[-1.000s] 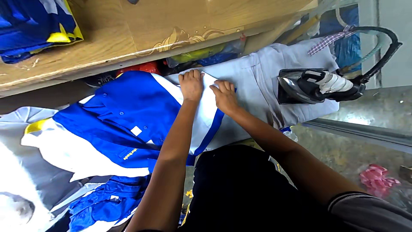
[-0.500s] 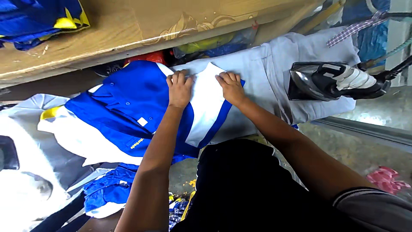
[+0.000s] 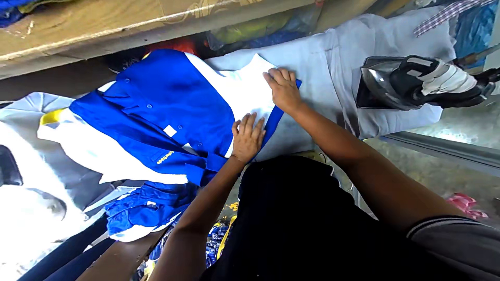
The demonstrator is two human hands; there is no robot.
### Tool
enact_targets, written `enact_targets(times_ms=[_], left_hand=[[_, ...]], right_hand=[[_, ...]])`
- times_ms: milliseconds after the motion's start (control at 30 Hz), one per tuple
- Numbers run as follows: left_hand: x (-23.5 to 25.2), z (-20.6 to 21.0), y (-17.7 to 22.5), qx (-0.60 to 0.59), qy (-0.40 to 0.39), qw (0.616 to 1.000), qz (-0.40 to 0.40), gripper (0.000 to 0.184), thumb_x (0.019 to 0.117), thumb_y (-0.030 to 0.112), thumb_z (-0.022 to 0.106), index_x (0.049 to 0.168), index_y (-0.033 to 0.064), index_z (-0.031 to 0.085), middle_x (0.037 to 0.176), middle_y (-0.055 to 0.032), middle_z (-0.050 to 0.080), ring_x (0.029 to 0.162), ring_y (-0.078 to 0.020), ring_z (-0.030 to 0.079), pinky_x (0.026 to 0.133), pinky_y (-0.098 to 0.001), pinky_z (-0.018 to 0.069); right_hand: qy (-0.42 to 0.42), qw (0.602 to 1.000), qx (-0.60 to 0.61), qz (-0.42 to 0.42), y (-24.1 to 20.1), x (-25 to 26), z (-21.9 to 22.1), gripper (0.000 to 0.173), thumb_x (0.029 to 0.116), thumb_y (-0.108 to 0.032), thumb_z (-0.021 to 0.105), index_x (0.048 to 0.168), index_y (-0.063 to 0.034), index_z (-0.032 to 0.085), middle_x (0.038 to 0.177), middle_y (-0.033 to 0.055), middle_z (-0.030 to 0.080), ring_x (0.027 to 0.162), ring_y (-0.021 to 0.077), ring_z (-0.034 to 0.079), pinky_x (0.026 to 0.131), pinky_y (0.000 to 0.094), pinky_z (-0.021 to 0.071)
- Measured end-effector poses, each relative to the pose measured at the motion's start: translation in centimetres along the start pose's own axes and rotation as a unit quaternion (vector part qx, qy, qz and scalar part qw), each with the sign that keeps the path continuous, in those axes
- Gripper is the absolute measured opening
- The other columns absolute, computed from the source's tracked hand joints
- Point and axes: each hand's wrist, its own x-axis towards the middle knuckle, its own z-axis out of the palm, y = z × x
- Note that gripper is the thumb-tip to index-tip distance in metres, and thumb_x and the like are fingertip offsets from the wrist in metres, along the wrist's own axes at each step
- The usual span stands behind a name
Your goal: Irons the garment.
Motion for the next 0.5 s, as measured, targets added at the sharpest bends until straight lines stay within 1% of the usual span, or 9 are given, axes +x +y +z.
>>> enact_targets(times_ms=[33, 67, 133, 233, 333, 400, 433, 500], left_hand=[[-0.9, 0.7, 0.1, 0.006, -0.014, 1.000, 0.012, 0.039, 0.1066, 0.030, 0.048, 0.134, 0.0083, 0.065, 0.141, -0.0222, 0.059, 0.132, -0.0418, 0.055, 0.106, -0.0605, 0.0385], [-1.7, 1.2, 0.1, 0.013, -0.046, 0.999, 0.013, 0.043, 0.1069, 0.032, 0.045, 0.138, 0.0098, 0.063, 0.145, -0.0202, 0.058, 0.136, -0.0407, 0.052, 0.109, -0.0603, 0.0377], [-1.9, 1.6, 0.0, 0.007, -0.078, 0.997, 0.008, 0.044, 0.1070, 0.033, 0.045, 0.140, 0.0088, 0.062, 0.148, -0.0200, 0.055, 0.139, -0.0414, 0.050, 0.111, -0.0612, 0.0369], [-2.6, 1.4, 1.0, -0.009, -0.073, 0.997, 0.005, 0.043, 0.1060, 0.030, 0.047, 0.139, 0.0057, 0.061, 0.149, -0.0211, 0.054, 0.139, -0.0414, 0.049, 0.110, -0.0629, 0.0362], [-4.2, 1.5, 2.2, 0.014, -0.091, 0.996, 0.020, 0.046, 0.1069, 0.031, 0.047, 0.143, 0.0037, 0.057, 0.150, -0.0181, 0.054, 0.138, -0.0375, 0.052, 0.110, -0.0605, 0.0382], [-4.5, 1.3, 2.6, 0.003, -0.064, 0.998, 0.004, 0.043, 0.1062, 0.030, 0.049, 0.140, 0.0051, 0.060, 0.148, -0.0177, 0.056, 0.137, -0.0369, 0.053, 0.109, -0.0594, 0.0385], [-4.6, 1.2, 3.0, -0.004, -0.044, 0.999, -0.006, 0.041, 0.1053, 0.029, 0.051, 0.137, 0.0056, 0.063, 0.144, -0.0183, 0.059, 0.134, -0.0374, 0.055, 0.107, -0.0590, 0.0396], [-5.0, 1.4, 3.7, -0.006, -0.018, 1.000, -0.017, 0.037, 0.1028, 0.026, 0.054, 0.131, 0.0060, 0.067, 0.131, -0.0189, 0.065, 0.121, -0.0378, 0.062, 0.099, -0.0570, 0.0441]], right_hand=[[-0.001, 1.000, -0.002, -0.001, 0.0, 0.0, 0.1, 0.046, 0.0938, 0.008, 0.051, 0.134, -0.0077, 0.068, 0.134, 0.0155, 0.066, 0.124, 0.0392, 0.059, 0.098, 0.0549, 0.0448], [0.001, 1.000, -0.004, -0.003, 0.0, -0.1, 0.2, 0.046, 0.0939, 0.007, 0.051, 0.134, -0.0080, 0.068, 0.134, 0.0155, 0.066, 0.124, 0.0392, 0.060, 0.097, 0.0547, 0.0448], [0.000, 1.000, -0.006, 0.001, 0.0, 0.0, 0.2, 0.046, 0.0941, 0.007, 0.051, 0.135, -0.0083, 0.068, 0.134, 0.0155, 0.066, 0.125, 0.0394, 0.059, 0.098, 0.0551, 0.0441], [0.004, 1.000, 0.000, 0.000, 0.0, 0.0, 0.3, 0.046, 0.0927, 0.008, 0.053, 0.133, -0.0072, 0.069, 0.134, 0.0164, 0.067, 0.125, 0.0407, 0.059, 0.098, 0.0573, 0.0448], [-0.006, 1.000, -0.007, 0.004, 0.0, 0.0, 0.2, 0.047, 0.0928, 0.008, 0.052, 0.133, -0.0081, 0.068, 0.135, 0.0158, 0.066, 0.126, 0.0399, 0.059, 0.098, 0.0568, 0.0444], [-0.009, 1.000, -0.010, 0.004, 0.0, 0.0, 0.1, 0.047, 0.0933, 0.008, 0.051, 0.134, -0.0082, 0.068, 0.134, 0.0160, 0.066, 0.125, 0.0398, 0.059, 0.098, 0.0564, 0.0440], [-0.009, 1.000, -0.011, 0.004, 0.0, 0.0, 0.1, 0.046, 0.0935, 0.008, 0.051, 0.133, -0.0082, 0.068, 0.134, 0.0160, 0.066, 0.125, 0.0397, 0.059, 0.098, 0.0561, 0.0439], [-0.011, 1.000, -0.014, 0.003, 0.0, 0.1, 0.0, 0.045, 0.0943, 0.008, 0.051, 0.133, -0.0080, 0.068, 0.134, 0.0163, 0.066, 0.125, 0.0397, 0.059, 0.097, 0.0559, 0.0442]])
